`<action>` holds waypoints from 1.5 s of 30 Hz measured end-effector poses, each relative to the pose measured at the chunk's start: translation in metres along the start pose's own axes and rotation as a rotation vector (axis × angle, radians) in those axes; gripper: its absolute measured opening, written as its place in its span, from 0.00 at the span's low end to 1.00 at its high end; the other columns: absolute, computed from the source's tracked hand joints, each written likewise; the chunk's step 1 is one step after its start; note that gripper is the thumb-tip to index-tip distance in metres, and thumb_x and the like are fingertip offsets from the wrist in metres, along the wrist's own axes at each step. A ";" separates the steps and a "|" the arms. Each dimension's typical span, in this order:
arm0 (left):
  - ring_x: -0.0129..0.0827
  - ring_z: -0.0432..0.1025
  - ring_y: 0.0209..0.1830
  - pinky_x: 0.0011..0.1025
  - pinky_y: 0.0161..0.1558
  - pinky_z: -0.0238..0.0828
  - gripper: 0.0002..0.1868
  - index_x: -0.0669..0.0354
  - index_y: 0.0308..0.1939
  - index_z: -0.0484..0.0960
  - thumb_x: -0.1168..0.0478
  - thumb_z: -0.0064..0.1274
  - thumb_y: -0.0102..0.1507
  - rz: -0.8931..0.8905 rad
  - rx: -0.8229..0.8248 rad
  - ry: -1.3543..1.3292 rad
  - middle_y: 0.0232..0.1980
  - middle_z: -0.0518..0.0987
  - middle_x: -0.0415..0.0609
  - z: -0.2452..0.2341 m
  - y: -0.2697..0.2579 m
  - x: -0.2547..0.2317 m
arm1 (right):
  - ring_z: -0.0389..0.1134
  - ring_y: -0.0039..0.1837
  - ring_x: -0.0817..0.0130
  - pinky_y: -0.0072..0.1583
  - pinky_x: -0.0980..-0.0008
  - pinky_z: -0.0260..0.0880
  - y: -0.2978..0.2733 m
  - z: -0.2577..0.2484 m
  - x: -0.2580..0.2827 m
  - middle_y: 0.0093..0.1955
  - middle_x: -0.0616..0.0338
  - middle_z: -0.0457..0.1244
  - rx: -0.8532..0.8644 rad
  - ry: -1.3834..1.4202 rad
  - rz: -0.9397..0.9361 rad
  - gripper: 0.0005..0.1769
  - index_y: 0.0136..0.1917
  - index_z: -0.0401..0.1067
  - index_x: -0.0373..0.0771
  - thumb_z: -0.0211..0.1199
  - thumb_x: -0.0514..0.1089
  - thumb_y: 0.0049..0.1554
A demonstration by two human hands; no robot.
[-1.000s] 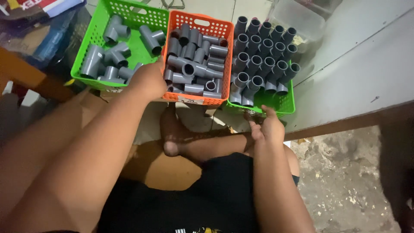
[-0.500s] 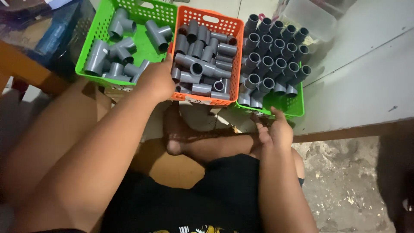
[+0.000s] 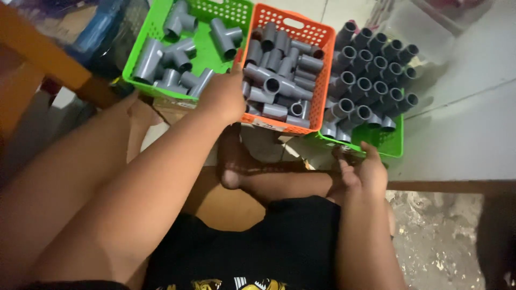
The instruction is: Sorting and inspecting PVC pipe fittings into different plastic baskets
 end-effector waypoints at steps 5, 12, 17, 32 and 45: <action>0.62 0.77 0.56 0.54 0.52 0.79 0.39 0.72 0.75 0.60 0.67 0.55 0.61 0.180 -0.152 0.000 0.52 0.82 0.69 0.001 0.007 0.005 | 0.68 0.53 0.50 0.57 0.55 0.77 -0.005 0.008 0.003 0.51 0.45 0.59 0.097 0.004 -0.047 0.33 0.59 0.64 0.29 0.75 0.50 0.50; 0.67 0.75 0.59 0.57 0.55 0.77 0.36 0.81 0.72 0.61 0.73 0.52 0.60 0.209 -0.136 -0.033 0.55 0.80 0.76 -0.023 -0.032 -0.013 | 0.64 0.56 0.49 0.60 0.54 0.74 0.021 -0.008 -0.010 0.55 0.42 0.58 0.079 0.017 -0.042 0.38 0.61 0.62 0.28 0.76 0.53 0.50; 0.67 0.76 0.55 0.58 0.51 0.78 0.39 0.80 0.72 0.61 0.70 0.57 0.58 0.240 -0.161 -0.012 0.51 0.81 0.74 -0.009 -0.009 -0.007 | 0.66 0.48 0.55 0.51 0.61 0.80 -0.019 0.015 -0.002 0.49 0.47 0.59 0.085 0.092 -0.044 0.33 0.56 0.64 0.30 0.75 0.51 0.48; 0.65 0.76 0.54 0.57 0.51 0.78 0.41 0.79 0.72 0.60 0.72 0.56 0.55 0.204 -0.120 -0.054 0.50 0.82 0.68 0.001 0.015 0.000 | 0.65 0.44 0.56 0.46 0.60 0.79 -0.017 0.006 -0.019 0.45 0.53 0.57 0.053 0.142 -0.038 0.29 0.52 0.63 0.33 0.72 0.52 0.49; 0.36 0.72 0.20 0.29 0.26 0.73 0.08 0.51 0.31 0.85 0.65 0.49 0.57 1.030 -0.450 -0.526 0.22 0.77 0.37 0.085 -0.075 0.005 | 0.55 0.75 0.43 0.74 0.32 0.48 -0.023 0.012 -0.021 0.71 0.39 0.51 0.142 0.177 -0.080 0.44 0.71 0.58 0.31 0.66 0.66 0.58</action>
Point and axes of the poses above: each hand's wrist, its own y-axis towards the middle knuckle, its own z-axis out of the palm, x = y × z, the point moved 10 cm from there along y, towards the middle knuckle
